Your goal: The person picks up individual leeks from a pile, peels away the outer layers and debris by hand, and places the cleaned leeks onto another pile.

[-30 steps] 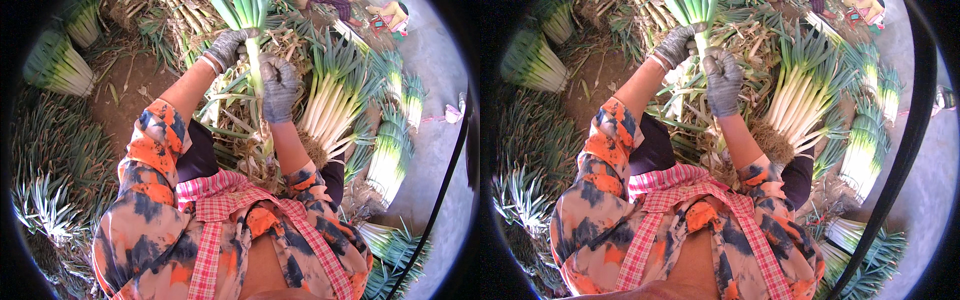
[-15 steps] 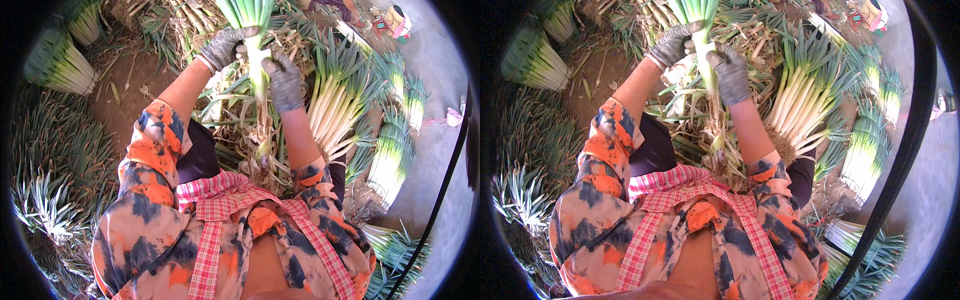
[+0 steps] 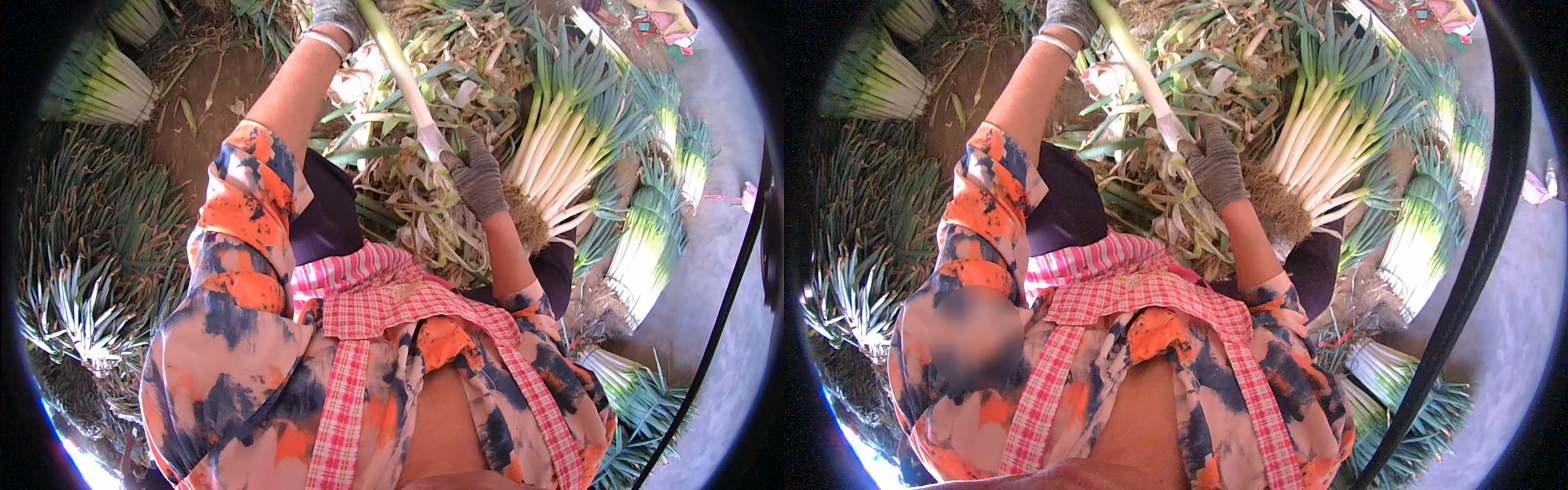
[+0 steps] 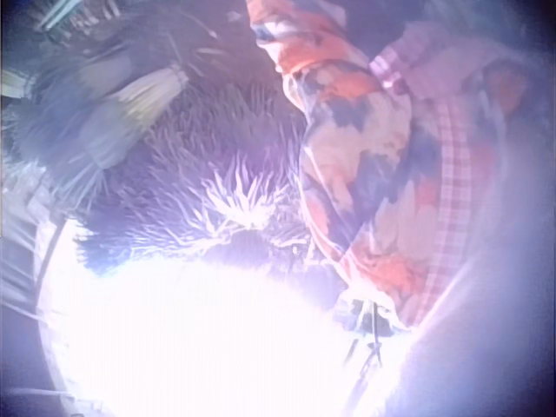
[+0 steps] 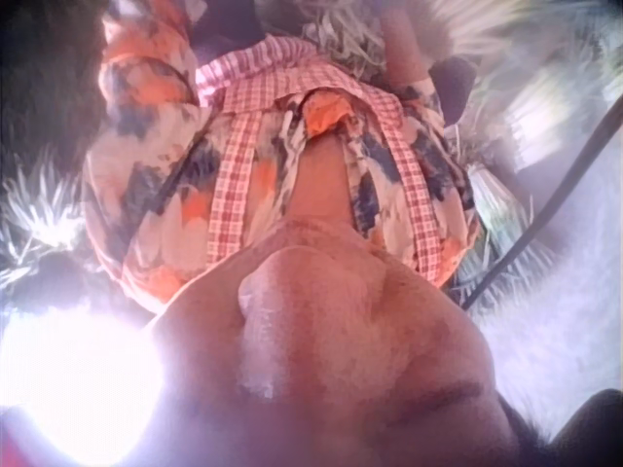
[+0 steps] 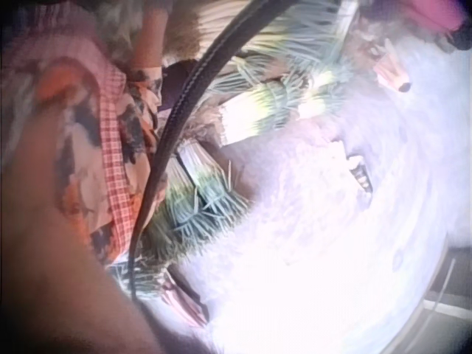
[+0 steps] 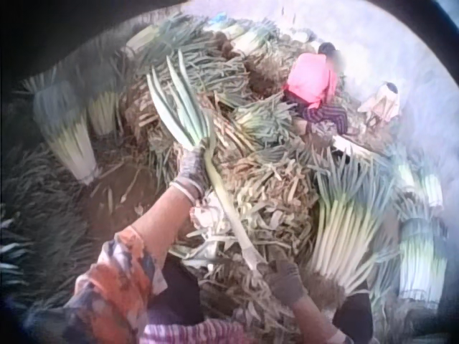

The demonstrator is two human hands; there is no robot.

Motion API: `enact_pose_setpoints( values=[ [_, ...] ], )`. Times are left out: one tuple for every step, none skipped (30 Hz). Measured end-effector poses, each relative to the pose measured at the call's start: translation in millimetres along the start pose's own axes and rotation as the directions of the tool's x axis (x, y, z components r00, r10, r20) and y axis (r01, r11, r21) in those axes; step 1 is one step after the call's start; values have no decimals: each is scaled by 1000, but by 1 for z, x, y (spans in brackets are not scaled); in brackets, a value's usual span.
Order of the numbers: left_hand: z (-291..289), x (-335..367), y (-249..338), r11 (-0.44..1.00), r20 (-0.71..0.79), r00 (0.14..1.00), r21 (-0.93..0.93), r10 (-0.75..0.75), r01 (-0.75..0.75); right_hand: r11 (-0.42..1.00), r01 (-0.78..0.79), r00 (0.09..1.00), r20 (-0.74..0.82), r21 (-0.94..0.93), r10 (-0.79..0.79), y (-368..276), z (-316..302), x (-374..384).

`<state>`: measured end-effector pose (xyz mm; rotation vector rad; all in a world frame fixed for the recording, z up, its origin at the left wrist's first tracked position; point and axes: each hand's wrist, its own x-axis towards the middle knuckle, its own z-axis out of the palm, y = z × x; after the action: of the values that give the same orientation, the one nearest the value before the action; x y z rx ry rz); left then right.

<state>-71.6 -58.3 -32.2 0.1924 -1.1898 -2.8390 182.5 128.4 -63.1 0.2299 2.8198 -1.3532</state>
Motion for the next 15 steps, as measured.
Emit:
enact_pose_setpoints(
  values=[
    [5, -14, 4, 999, 1, 1000, 24, -29, 29, 993, 46, 999, 20, -111, -44, 8, 4, -4],
    [4, -8, -5, 991, -44, 991, 58, 125, -123, 971, 95, 995, 46, -218, -87, 13, 7, -8],
    [-4, 4, -4, 952, -93, 950, 105, 297, -288, 961, 73, 996, 72, -268, -56, 4, 12, -14],
    [3, 2, -6, 894, -117, 890, 146, 441, -424, 958, 1, 989, 145, -288, 42, 15, 12, -21],
    [-4, 0, 5, 996, -54, 996, 52, 77, -74, 948, -69, 966, 216, -311, 141, 36, 13, -32],
    [-7, 7, 19, 983, -58, 986, 104, 157, -150, 852, 33, 936, 315, -522, 157, 74, 19, -52],
    [-8, 9, 31, 987, -51, 987, 50, 153, -150, 706, 157, 894, 404, -691, 196, 116, 26, -74],
    [-12, 8, 41, 988, -52, 987, -5, 152, -152, 732, 88, 918, 341, -676, 204, 140, 27, -99],
    [-24, 15, 46, 994, -111, 989, 70, 94, -86, 756, 24, 931, 290, -654, 221, 155, 27, -123],
    [-25, 16, 45, 992, -133, 990, 123, 54, -37, 746, 4, 918, 298, -666, 261, 165, 29, -135],
    [-27, 11, 35, 996, -86, 996, 89, 14, -7, 735, -15, 904, 305, -678, 299, 175, 30, -146],
    [-25, 11, 27, 998, -26, 1000, 55, -15, 16, 725, -32, 895, 303, -688, 327, 174, 30, -149],
    [-24, 15, 24, 999, -29, 999, 49, -15, 17, 763, -24, 871, 361, -646, 334, 172, 26, -146],
    [-25, 16, 21, 995, -11, 1000, 96, 28, -27, 725, 5, 835, 402, -688, 376, 175, 29, -144],
    [-31, 19, 17, 988, 9, 998, 138, 68, -68, 684, 37, 794, 437, -728, 422, 184, 32, -146]
  ],
)
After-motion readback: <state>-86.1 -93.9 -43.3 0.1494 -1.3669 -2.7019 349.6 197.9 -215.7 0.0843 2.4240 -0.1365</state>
